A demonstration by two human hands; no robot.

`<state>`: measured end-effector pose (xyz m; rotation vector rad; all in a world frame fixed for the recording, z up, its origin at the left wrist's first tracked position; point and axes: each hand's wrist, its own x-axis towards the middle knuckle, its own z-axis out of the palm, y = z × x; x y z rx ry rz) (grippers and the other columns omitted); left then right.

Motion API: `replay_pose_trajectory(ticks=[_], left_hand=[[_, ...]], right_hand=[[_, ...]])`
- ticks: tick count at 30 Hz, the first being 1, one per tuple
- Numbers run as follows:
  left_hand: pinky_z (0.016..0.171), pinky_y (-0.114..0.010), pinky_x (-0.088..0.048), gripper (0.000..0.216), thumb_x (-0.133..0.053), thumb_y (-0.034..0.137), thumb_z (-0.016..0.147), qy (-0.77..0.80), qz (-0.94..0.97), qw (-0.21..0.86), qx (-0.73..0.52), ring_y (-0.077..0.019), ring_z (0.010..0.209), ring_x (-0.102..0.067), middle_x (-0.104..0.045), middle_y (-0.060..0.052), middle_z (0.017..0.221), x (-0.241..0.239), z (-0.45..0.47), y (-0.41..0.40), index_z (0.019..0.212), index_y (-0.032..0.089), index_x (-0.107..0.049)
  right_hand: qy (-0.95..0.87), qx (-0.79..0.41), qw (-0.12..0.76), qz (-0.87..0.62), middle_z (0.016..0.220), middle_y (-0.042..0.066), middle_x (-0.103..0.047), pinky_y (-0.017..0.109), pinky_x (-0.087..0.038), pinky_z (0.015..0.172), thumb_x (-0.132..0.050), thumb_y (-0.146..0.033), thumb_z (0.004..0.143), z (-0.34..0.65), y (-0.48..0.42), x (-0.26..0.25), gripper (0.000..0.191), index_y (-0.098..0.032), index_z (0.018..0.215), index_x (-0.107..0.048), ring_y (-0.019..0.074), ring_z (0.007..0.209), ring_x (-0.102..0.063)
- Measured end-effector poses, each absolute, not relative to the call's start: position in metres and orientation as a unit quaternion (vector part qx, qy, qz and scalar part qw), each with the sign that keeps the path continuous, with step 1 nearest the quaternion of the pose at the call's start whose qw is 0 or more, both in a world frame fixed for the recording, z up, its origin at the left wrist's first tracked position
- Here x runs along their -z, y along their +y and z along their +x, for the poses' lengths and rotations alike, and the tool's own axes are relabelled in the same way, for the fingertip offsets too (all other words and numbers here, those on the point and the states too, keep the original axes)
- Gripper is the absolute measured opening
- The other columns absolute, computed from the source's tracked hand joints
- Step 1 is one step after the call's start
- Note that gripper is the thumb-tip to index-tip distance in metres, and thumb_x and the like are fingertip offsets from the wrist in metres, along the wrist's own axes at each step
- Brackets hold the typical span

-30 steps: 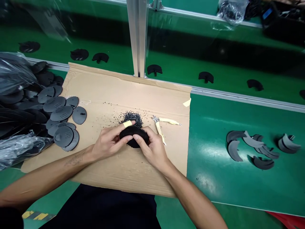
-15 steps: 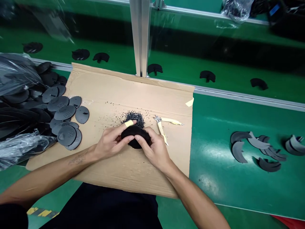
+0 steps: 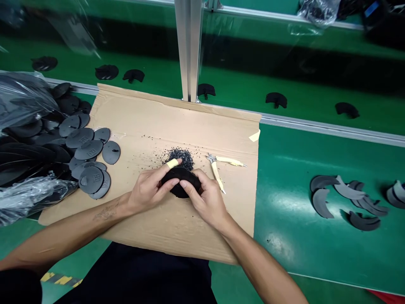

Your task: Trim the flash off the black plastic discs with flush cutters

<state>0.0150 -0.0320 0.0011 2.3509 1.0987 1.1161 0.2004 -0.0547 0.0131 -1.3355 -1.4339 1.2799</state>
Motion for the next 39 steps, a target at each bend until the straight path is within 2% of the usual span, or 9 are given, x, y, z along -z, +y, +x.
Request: replay_pose_trajectory(ticks=[7,11,16,22,27,32,37,39], left_hand=[[0.055,-0.02,-0.055,0.043,-0.044,0.037,0.106,0.4,0.823,0.155,-0.371,-0.0114,0.058,-0.066,-0.073,-0.004,0.076,0.002,0.014,-0.033,0.138,0.01,-0.054],[0.053,-0.019,-0.05,0.045,-0.048,0.041,0.105,0.406,0.801,0.207,-0.387,-0.0095,0.054,-0.058,-0.066,0.0,0.068,0.003,0.011,-0.029,0.136,0.011,-0.057],[0.062,-0.022,-0.049,0.032,-0.066,0.042,0.095,0.354,0.753,0.306,-0.463,-0.0112,0.07,-0.059,-0.067,-0.003,0.08,-0.003,0.007,-0.022,0.111,0.015,-0.072],[0.067,-0.024,-0.052,0.027,-0.07,0.036,0.093,0.312,0.738,0.363,-0.475,-0.0116,0.077,-0.061,-0.07,-0.005,0.091,-0.007,0.007,-0.023,0.113,0.017,-0.072],[0.072,-0.026,-0.055,0.021,-0.067,0.029,0.096,0.284,0.776,0.3,-0.477,-0.014,0.084,-0.065,-0.07,-0.006,0.093,-0.005,0.007,-0.021,0.112,0.015,-0.069],[0.069,-0.028,-0.054,0.015,-0.065,0.028,0.096,0.271,0.815,0.213,-0.466,-0.0149,0.08,-0.063,-0.068,-0.005,0.089,-0.002,0.006,-0.019,0.106,0.016,-0.067],[0.074,-0.028,-0.057,0.016,-0.062,0.027,0.098,0.264,0.821,0.216,-0.458,-0.0158,0.087,-0.065,-0.068,-0.008,0.097,-0.002,0.006,-0.019,0.108,0.015,-0.067],[0.075,-0.028,-0.058,0.018,-0.062,0.027,0.099,0.265,0.823,0.227,-0.448,-0.0161,0.088,-0.066,-0.068,-0.009,0.098,-0.002,0.006,-0.02,0.111,0.014,-0.066]], right_hand=[[-0.563,-0.509,0.403,-0.512,0.075,-0.002,-0.057,0.024,-0.044,0.058,-0.066,-0.041,0.092,0.2,-0.055,-0.009,0.021,-0.021,0.092,-0.064,0.0127,0.066,-0.053],[-0.578,-0.483,0.434,-0.494,0.078,-0.001,-0.06,0.024,-0.047,0.061,-0.065,-0.039,0.094,0.199,-0.054,-0.009,0.018,-0.021,0.091,-0.064,0.0129,0.069,-0.055],[-0.621,-0.431,0.435,-0.489,0.085,0.002,-0.068,0.026,-0.052,0.064,-0.063,-0.037,0.096,0.199,-0.054,-0.012,0.015,-0.022,0.096,-0.066,0.015,0.073,-0.062],[-0.673,-0.379,0.458,-0.44,0.086,0.001,-0.072,0.024,-0.054,0.064,-0.06,-0.026,0.098,0.2,-0.057,-0.01,0.006,-0.024,0.102,-0.064,0.0128,0.071,-0.066],[-0.71,-0.335,0.433,-0.442,0.084,0.002,-0.074,0.024,-0.054,0.06,-0.06,-0.025,0.098,0.201,-0.057,-0.007,0.009,-0.023,0.104,-0.066,0.0138,0.067,-0.068],[-0.754,-0.296,0.422,-0.407,0.099,0.005,-0.078,0.027,-0.06,0.073,-0.059,-0.017,0.097,0.202,-0.053,-0.006,0.017,-0.022,0.11,-0.069,0.0167,0.081,-0.074],[-0.769,-0.287,0.422,-0.385,0.106,0.006,-0.078,0.027,-0.06,0.075,-0.058,-0.012,0.096,0.203,-0.051,-0.006,0.021,-0.021,0.11,-0.07,0.017,0.088,-0.074],[-0.763,-0.295,0.42,-0.393,0.104,0.006,-0.078,0.027,-0.059,0.073,-0.06,-0.012,0.095,0.203,-0.052,-0.006,0.019,-0.02,0.108,-0.071,0.0167,0.086,-0.074]])
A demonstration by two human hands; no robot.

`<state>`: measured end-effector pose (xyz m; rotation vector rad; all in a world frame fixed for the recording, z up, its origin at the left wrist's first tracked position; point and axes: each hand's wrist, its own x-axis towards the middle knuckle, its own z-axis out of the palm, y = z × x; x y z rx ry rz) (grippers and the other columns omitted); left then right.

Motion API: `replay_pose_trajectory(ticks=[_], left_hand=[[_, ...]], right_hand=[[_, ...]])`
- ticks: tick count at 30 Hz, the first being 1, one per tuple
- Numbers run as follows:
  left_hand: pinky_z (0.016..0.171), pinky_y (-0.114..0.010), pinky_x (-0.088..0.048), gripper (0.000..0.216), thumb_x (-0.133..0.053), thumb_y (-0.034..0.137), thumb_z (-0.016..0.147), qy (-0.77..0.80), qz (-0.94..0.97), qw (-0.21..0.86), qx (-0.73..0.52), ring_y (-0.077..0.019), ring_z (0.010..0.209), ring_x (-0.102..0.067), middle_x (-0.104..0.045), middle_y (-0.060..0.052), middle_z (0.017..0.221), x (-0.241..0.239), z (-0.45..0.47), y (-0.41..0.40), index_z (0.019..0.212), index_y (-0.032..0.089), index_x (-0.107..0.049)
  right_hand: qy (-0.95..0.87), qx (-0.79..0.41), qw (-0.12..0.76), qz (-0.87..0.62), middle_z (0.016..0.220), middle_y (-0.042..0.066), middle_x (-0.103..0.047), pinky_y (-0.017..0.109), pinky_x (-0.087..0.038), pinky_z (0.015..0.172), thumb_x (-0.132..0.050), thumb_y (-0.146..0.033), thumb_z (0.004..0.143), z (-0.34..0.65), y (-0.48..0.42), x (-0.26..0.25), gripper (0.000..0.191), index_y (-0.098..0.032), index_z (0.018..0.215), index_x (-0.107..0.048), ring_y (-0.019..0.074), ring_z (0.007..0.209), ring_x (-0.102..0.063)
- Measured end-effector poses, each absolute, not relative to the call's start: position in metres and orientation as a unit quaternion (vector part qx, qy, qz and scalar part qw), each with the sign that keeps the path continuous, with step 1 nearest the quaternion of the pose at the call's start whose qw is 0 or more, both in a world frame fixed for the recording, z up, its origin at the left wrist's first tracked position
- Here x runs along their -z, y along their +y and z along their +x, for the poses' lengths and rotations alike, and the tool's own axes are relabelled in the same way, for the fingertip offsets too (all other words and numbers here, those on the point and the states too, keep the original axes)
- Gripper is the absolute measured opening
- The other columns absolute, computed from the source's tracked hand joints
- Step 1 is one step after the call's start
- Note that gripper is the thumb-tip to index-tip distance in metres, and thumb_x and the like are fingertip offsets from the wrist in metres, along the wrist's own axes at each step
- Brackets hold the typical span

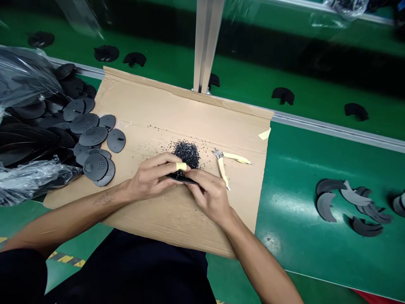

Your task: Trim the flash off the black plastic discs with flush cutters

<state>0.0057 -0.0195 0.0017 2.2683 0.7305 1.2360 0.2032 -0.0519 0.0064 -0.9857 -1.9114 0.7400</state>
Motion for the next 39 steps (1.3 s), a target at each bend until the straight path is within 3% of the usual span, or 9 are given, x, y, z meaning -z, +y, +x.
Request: replay_pose_trajectory(ticks=[4,7,12,16,20,23,29,35,39], left_hand=[[0.072,-0.026,-0.058,0.026,-0.059,0.03,0.1,0.295,0.816,0.242,-0.434,-0.0154,0.086,-0.067,-0.07,-0.009,0.097,-0.0008,0.0046,-0.0209,0.119,0.013,-0.065],[0.069,-0.025,-0.057,0.029,-0.058,0.033,0.101,0.335,0.817,0.225,-0.411,-0.0145,0.079,-0.068,-0.074,-0.008,0.096,0.0007,0.004,-0.0219,0.123,0.015,-0.066],[0.08,-0.027,-0.062,0.033,-0.058,0.03,0.101,0.329,0.819,0.245,-0.403,-0.0165,0.092,-0.075,-0.078,-0.008,0.109,0.0011,0.0032,-0.0222,0.131,0.018,-0.064],[0.08,-0.025,-0.063,0.034,-0.058,0.027,0.101,0.322,0.828,0.26,-0.378,-0.0153,0.092,-0.077,-0.078,-0.008,0.113,-0.0004,0.0012,-0.0206,0.133,0.019,-0.063],[0.081,-0.025,-0.063,0.035,-0.058,0.026,0.101,0.316,0.834,0.272,-0.362,-0.0166,0.097,-0.077,-0.077,-0.008,0.116,-0.0014,0.0002,-0.0196,0.135,0.018,-0.062],[0.08,-0.025,-0.064,0.036,-0.059,0.024,0.1,0.312,0.824,0.288,-0.376,-0.0158,0.095,-0.077,-0.078,-0.007,0.116,-0.0028,0.0013,-0.0207,0.135,0.02,-0.062],[0.08,-0.024,-0.062,0.035,-0.063,0.024,0.098,0.332,0.797,0.295,-0.409,-0.0156,0.091,-0.077,-0.079,-0.009,0.11,-0.0032,0.0033,-0.0225,0.132,0.016,-0.065],[0.075,-0.023,-0.06,0.033,-0.062,0.03,0.098,0.342,0.795,0.294,-0.406,-0.0148,0.085,-0.075,-0.078,-0.008,0.109,0.0,0.0038,-0.0245,0.128,0.017,-0.066],[0.062,-0.021,-0.053,0.04,-0.065,0.035,0.097,0.381,0.764,0.346,-0.388,-0.0118,0.069,-0.066,-0.075,-0.005,0.088,-0.0004,0.0043,-0.0255,0.131,0.014,-0.063]], right_hand=[[-0.717,-0.338,0.399,-0.461,0.076,0.001,-0.073,0.025,-0.05,0.056,-0.066,-0.024,0.093,0.2019,-0.0548,-0.0094,0.008,-0.02,0.094,-0.073,0.0123,0.061,-0.063],[-0.664,-0.403,0.371,-0.51,0.059,-0.003,-0.057,0.024,-0.038,0.048,-0.069,-0.037,0.091,0.2007,-0.0563,-0.0102,0.024,-0.018,0.076,-0.068,0.0099,0.051,-0.047],[-0.566,-0.547,0.363,-0.499,0.058,-0.006,-0.039,0.023,-0.031,0.047,-0.068,-0.05,0.089,0.1992,-0.0538,-0.0087,0.039,-0.019,0.068,-0.056,0.0085,0.054,-0.035],[-0.554,-0.56,0.362,-0.499,0.057,-0.007,-0.033,0.021,-0.025,0.044,-0.07,-0.053,0.087,0.1999,-0.0511,-0.0084,0.047,-0.02,0.062,-0.048,0.0071,0.053,-0.03],[-0.537,-0.579,0.349,-0.504,0.054,-0.008,-0.033,0.019,-0.031,0.039,-0.074,-0.054,0.084,0.2008,-0.0506,-0.0089,0.05,-0.02,0.06,-0.046,0.0061,0.048,-0.033],[-0.499,-0.622,0.342,-0.497,0.052,-0.009,-0.037,0.019,-0.042,0.037,-0.078,-0.059,0.078,0.2004,-0.0503,-0.0107,0.05,-0.02,0.063,-0.05,0.0066,0.043,-0.041],[-0.47,-0.659,0.351,-0.47,0.055,-0.008,-0.05,0.019,-0.046,0.039,-0.08,-0.059,0.076,0.2009,-0.0475,-0.0154,0.044,-0.018,0.075,-0.062,0.0069,0.043,-0.05],[-0.507,-0.619,0.356,-0.483,0.053,-0.008,-0.042,0.02,-0.032,0.038,-0.072,-0.055,0.086,0.2016,-0.05,-0.014,0.042,-0.019,0.07,-0.058,0.0059,0.042,-0.041],[-0.564,-0.54,0.386,-0.491,0.055,-0.007,-0.034,0.022,-0.026,0.043,-0.07,-0.048,0.09,0.2024,-0.0515,-0.0156,0.042,-0.019,0.064,-0.055,0.0068,0.049,-0.032]])
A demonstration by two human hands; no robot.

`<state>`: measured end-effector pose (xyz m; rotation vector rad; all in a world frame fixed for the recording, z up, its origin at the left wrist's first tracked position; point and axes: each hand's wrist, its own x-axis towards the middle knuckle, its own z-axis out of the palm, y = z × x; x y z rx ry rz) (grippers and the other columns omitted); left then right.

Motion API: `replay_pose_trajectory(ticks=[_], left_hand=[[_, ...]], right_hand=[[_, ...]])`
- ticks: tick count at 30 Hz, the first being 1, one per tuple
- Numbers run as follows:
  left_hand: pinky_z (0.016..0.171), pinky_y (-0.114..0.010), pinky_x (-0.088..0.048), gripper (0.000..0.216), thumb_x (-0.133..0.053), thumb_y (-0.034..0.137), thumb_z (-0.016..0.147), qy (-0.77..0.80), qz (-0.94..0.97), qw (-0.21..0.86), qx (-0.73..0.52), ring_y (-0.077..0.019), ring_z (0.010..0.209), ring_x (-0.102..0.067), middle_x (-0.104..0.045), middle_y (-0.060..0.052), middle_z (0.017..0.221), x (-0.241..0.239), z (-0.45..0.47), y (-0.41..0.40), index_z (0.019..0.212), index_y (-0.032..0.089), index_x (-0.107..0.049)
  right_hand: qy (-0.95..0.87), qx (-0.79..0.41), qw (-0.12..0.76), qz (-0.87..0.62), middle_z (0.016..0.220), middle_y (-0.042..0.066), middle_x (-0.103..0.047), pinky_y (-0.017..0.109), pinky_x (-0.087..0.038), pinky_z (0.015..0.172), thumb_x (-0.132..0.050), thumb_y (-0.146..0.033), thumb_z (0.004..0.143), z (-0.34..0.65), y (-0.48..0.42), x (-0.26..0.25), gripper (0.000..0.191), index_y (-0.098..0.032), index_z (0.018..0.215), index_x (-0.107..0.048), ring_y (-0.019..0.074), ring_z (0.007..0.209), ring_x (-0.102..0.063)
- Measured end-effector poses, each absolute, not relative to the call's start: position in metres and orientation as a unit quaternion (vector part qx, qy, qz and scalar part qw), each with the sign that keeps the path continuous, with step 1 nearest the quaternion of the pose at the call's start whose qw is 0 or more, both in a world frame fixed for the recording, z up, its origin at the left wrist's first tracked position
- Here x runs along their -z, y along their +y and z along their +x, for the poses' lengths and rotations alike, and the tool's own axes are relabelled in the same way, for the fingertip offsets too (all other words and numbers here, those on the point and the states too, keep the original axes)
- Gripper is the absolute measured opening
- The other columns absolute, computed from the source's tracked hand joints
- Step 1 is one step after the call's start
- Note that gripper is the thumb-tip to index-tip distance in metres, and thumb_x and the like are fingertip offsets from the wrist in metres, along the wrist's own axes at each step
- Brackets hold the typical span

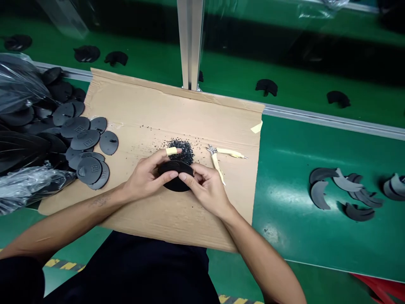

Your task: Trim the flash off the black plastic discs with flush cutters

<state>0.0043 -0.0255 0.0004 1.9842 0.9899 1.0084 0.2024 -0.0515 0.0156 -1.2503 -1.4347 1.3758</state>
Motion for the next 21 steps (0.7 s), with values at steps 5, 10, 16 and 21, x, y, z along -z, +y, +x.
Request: replay_pose_trajectory(ticks=[5,10,16,21], left_hand=[[0.075,-0.027,-0.056,0.03,-0.069,0.042,0.093,0.333,0.746,0.38,-0.433,-0.0166,0.089,-0.067,-0.071,-0.008,0.097,-0.0018,0.0044,-0.0215,0.107,0.015,-0.073],[0.076,-0.028,-0.057,0.027,-0.068,0.038,0.094,0.276,0.763,0.37,-0.453,-0.0161,0.087,-0.069,-0.074,-0.008,0.094,-0.0049,0.0038,-0.0191,0.109,0.016,-0.071],[0.071,-0.029,-0.055,0.02,-0.067,0.032,0.095,0.262,0.782,0.32,-0.466,-0.0153,0.079,-0.068,-0.075,-0.008,0.087,-0.0059,0.0035,-0.0188,0.106,0.015,-0.071],[0.07,-0.028,-0.055,0.017,-0.072,0.027,0.091,0.262,0.786,0.3,-0.473,-0.0153,0.076,-0.068,-0.074,-0.007,0.082,-0.0062,0.0031,-0.0185,0.101,0.013,-0.071]], right_hand=[[-0.654,-0.454,0.4,-0.454,0.065,-0.001,-0.059,0.025,-0.042,0.052,-0.066,-0.035,0.095,0.2039,-0.0511,-0.0177,0.024,-0.019,0.077,-0.069,0.0118,0.058,-0.052],[-0.705,-0.39,0.42,-0.416,0.082,0.004,-0.072,0.029,-0.055,0.061,-0.065,-0.026,0.096,0.2045,-0.0522,-0.0141,0.013,-0.022,0.099,-0.076,0.0156,0.069,-0.066],[-0.726,-0.355,0.429,-0.404,0.095,0.007,-0.075,0.031,-0.06,0.069,-0.066,-0.018,0.094,0.2044,-0.0535,-0.009,0.014,-0.021,0.104,-0.076,0.0174,0.079,-0.072],[-0.74,-0.343,0.424,-0.394,0.094,0.007,-0.076,0.03,-0.061,0.068,-0.067,-0.017,0.093,0.2058,-0.0535,-0.0082,0.017,-0.021,0.107,-0.076,0.017,0.077,-0.072]])
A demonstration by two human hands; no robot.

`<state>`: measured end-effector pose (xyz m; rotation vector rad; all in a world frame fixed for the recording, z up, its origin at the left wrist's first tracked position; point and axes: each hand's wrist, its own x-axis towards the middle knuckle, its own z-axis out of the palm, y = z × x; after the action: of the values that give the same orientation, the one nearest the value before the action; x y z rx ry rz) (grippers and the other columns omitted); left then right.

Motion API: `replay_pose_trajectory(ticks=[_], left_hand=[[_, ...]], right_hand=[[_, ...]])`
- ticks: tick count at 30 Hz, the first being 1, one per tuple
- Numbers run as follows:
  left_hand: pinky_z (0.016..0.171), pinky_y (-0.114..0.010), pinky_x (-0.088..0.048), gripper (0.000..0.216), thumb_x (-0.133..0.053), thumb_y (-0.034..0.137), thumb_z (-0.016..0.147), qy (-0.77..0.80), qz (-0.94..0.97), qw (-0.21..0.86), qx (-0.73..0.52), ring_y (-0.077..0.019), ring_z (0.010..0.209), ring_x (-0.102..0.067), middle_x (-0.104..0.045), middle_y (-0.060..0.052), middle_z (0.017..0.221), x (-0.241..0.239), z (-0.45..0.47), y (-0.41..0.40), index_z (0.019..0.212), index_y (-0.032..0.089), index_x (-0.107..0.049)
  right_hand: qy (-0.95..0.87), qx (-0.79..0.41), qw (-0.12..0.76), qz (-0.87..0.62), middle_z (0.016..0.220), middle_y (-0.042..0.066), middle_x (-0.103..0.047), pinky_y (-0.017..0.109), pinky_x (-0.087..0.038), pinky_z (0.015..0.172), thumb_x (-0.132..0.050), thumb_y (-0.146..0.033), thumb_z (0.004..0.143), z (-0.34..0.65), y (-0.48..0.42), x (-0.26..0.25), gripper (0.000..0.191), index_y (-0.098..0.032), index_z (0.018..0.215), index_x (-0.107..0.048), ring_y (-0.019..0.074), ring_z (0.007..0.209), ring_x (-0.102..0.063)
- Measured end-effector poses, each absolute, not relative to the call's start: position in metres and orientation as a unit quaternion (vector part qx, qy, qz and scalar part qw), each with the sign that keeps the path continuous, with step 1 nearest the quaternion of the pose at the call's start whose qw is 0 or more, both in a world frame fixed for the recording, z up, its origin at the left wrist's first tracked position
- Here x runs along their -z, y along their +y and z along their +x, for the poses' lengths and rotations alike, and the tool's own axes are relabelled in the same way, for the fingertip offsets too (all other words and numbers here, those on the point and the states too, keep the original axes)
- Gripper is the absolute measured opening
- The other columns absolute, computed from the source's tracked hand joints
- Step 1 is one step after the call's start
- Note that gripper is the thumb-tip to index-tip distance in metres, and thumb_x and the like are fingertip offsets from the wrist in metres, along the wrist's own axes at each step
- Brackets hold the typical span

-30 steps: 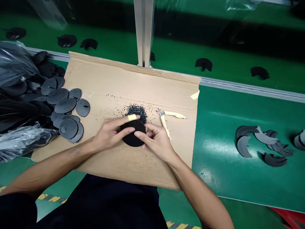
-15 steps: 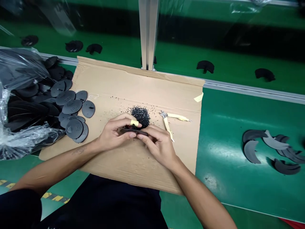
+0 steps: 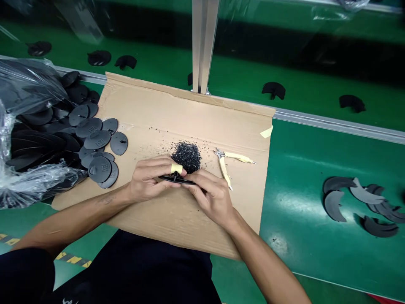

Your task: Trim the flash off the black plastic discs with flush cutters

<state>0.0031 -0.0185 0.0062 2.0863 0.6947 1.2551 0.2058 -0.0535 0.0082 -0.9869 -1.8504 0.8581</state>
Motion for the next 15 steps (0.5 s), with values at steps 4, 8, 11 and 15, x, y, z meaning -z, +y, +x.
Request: replay_pose_trajectory(ticks=[4,8,11,15], left_hand=[[0.072,-0.03,-0.056,0.021,-0.063,0.031,0.098,0.25,0.796,0.303,-0.46,-0.0161,0.079,-0.069,-0.076,-0.01,0.089,-0.0057,0.0029,-0.018,0.106,0.013,-0.07],[0.069,-0.029,-0.056,0.014,-0.069,0.026,0.094,0.273,0.788,0.284,-0.472,-0.0154,0.075,-0.069,-0.076,-0.007,0.083,-0.0045,0.0032,-0.0209,0.103,0.015,-0.071],[0.07,-0.029,-0.056,0.013,-0.07,0.022,0.093,0.264,0.785,0.294,-0.477,-0.0152,0.076,-0.069,-0.076,-0.008,0.084,-0.0048,0.0034,-0.0216,0.102,0.013,-0.071],[0.076,-0.031,-0.058,0.022,-0.069,0.027,0.094,0.245,0.788,0.314,-0.469,-0.0161,0.084,-0.069,-0.075,-0.009,0.091,-0.005,0.0037,-0.0197,0.111,0.013,-0.069]], right_hand=[[-0.744,-0.34,0.415,-0.398,0.091,0.006,-0.075,0.029,-0.06,0.066,-0.065,-0.018,0.094,0.207,-0.0528,-0.0087,0.02,-0.022,0.111,-0.076,0.0167,0.075,-0.071],[-0.743,-0.348,0.413,-0.394,0.088,0.007,-0.076,0.03,-0.061,0.066,-0.065,-0.019,0.094,0.207,-0.0519,-0.0092,0.019,-0.021,0.109,-0.077,0.0173,0.073,-0.071],[-0.747,-0.35,0.41,-0.39,0.09,0.007,-0.076,0.029,-0.06,0.066,-0.066,-0.017,0.094,0.2066,-0.0516,-0.0088,0.019,-0.021,0.108,-0.076,0.0168,0.073,-0.071],[-0.743,-0.343,0.433,-0.377,0.093,0.007,-0.076,0.029,-0.059,0.068,-0.066,-0.015,0.093,0.205,-0.0506,-0.0088,0.016,-0.021,0.104,-0.076,0.0163,0.077,-0.071]])
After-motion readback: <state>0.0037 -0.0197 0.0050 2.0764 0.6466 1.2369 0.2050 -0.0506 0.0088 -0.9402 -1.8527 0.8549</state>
